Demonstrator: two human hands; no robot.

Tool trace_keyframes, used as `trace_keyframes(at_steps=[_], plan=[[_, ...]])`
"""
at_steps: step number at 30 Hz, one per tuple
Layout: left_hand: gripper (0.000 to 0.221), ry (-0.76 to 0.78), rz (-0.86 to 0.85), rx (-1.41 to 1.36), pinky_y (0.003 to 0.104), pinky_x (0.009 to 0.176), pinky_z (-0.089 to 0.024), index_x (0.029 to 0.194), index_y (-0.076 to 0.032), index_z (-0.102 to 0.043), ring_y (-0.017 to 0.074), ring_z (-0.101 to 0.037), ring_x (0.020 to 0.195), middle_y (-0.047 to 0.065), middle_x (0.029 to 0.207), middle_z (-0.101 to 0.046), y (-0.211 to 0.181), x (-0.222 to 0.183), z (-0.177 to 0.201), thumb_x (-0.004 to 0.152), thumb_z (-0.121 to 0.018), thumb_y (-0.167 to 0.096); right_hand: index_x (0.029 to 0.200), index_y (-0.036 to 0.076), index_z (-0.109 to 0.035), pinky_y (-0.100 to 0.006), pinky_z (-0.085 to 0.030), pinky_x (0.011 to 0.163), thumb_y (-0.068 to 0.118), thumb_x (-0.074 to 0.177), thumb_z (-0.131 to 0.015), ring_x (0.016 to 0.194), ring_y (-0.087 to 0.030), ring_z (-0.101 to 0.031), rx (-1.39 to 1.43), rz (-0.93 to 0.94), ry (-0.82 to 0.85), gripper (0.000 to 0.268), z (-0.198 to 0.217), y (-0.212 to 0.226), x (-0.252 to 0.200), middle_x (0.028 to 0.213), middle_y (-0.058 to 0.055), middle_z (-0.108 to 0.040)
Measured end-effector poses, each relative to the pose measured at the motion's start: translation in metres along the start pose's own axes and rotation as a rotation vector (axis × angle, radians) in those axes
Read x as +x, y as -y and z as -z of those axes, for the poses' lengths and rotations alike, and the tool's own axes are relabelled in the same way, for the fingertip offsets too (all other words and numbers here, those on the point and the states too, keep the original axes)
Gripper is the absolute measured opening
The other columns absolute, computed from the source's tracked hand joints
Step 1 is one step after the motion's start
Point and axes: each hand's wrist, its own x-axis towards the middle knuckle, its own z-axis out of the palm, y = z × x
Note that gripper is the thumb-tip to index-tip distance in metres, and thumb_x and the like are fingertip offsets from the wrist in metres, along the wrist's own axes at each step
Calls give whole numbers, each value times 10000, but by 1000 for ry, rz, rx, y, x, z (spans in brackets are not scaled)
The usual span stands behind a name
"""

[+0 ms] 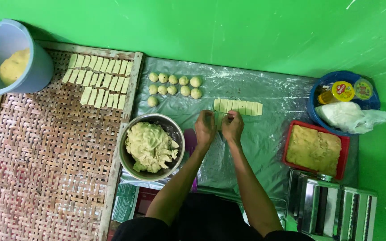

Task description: Arranging small pieces of dough onto a woven tray

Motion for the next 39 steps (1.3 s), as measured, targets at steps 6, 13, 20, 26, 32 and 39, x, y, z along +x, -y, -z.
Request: trace_keyframes(at_steps=[6, 13, 20, 26, 32, 39], plan=[[105, -96, -68, -132, 457, 857, -597, 1115, -127, -691, 343, -741, 934, 144, 973, -745, -33, -18, 36, 1036, -621, -131, 955, 124, -749, -443, -578, 780, 123, 845, -710, 857, -371, -703, 42, 73, -9, 118, 17, -7, -21, 847, -157, -700], [239, -37, -30, -215, 495, 850, -604, 1188, -95, -737, 414, -718, 948, 216, 1017, -692, -67, -44, 96, 990, -615, -36, 986, 105, -755, -354, -565, 803, 82, 871, -701, 855, -293, -702, 173, 46, 18, 129, 67, 43, -49, 893, -141, -712], [265, 68, 355, -516, 386, 799, -605, 1196, -89, -772, 187, -688, 844, 120, 935, -727, -30, -46, 153, 983, -630, -21, 1051, 112, -769, -309, -583, 761, 107, 940, -676, 752, -148, -704, 444, -43, 242, 144, 85, 141, -63, 791, -82, -674], [263, 50, 508, -612, 402, 815, -617, 1136, -49, -806, 206, -669, 843, 122, 919, -671, -43, -37, 212, 942, -635, -1, 1067, 28, -759, -311, -620, 737, 79, 936, -689, 740, -180, -727, 652, -65, 493, 157, 41, 201, -87, 884, -144, -735], [311, 63, 530, -699, 564, 1017, -532, 1160, 64, -730, 435, -629, 1198, 265, 1229, -652, 11, -17, 282, 1029, -647, -205, 1089, -39, -717, -343, -637, 755, 84, 940, -718, 808, -203, -726, 729, -111, 712, 193, -27, 274, -119, 993, -171, -734], [278, -99, 546, -610, 362, 861, -603, 1105, 26, -759, 197, -668, 933, 144, 965, -733, 49, 18, 386, 954, -759, -207, 1082, -44, -724, -343, -633, 750, 70, 904, -758, 778, -203, -719, 687, -112, 826, 214, -144, 323, -147, 917, -162, -725]])
